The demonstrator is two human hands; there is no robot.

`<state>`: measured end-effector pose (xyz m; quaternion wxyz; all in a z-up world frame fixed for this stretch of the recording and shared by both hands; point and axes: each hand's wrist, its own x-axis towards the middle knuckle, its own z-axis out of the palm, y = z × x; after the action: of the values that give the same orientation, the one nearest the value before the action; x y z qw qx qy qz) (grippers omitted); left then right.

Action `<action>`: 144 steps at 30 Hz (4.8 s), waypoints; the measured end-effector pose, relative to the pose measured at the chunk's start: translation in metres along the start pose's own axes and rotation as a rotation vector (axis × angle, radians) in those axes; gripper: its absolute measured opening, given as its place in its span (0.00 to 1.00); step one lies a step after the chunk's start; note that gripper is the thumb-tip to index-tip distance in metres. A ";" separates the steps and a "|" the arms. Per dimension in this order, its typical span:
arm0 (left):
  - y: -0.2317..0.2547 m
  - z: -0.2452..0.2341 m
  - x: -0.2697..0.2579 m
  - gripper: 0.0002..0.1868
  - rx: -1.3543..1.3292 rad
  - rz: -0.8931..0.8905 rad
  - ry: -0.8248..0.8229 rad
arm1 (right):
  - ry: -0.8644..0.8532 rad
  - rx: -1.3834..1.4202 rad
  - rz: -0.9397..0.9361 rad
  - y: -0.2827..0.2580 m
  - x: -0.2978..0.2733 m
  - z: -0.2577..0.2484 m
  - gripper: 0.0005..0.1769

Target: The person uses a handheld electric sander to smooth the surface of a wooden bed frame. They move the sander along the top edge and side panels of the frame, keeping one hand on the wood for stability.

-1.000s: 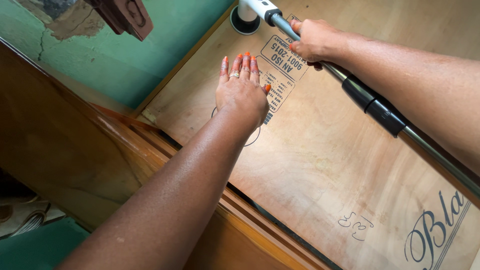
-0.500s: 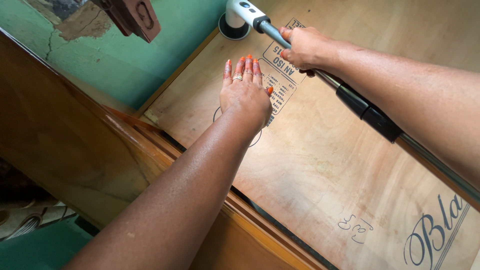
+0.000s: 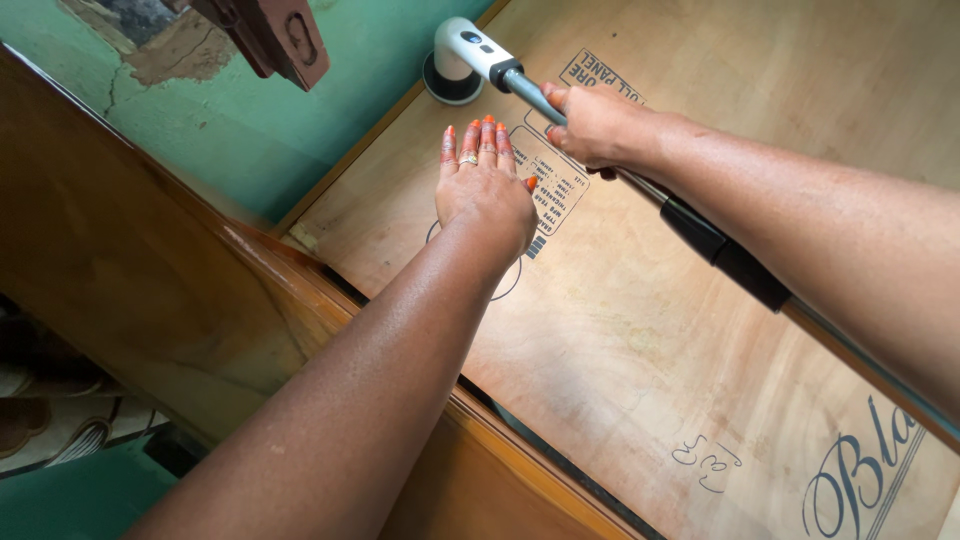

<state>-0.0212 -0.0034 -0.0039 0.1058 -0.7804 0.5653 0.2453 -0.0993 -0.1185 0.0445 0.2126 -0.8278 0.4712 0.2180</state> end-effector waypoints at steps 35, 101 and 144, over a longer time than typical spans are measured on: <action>-0.009 0.014 0.009 0.36 0.030 -0.063 -0.021 | -0.031 -0.003 -0.009 -0.009 -0.036 0.025 0.40; -0.037 0.020 -0.002 0.37 -0.018 0.129 0.015 | -0.068 0.201 0.262 0.059 -0.134 0.075 0.39; -0.026 0.003 -0.098 0.37 -0.012 0.068 0.288 | -0.127 0.070 0.143 0.085 -0.218 0.127 0.39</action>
<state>-0.0213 0.0880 0.0402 0.0104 -0.7886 0.5993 0.1375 -0.2941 0.0626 0.0503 0.2547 -0.7687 0.5218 0.2681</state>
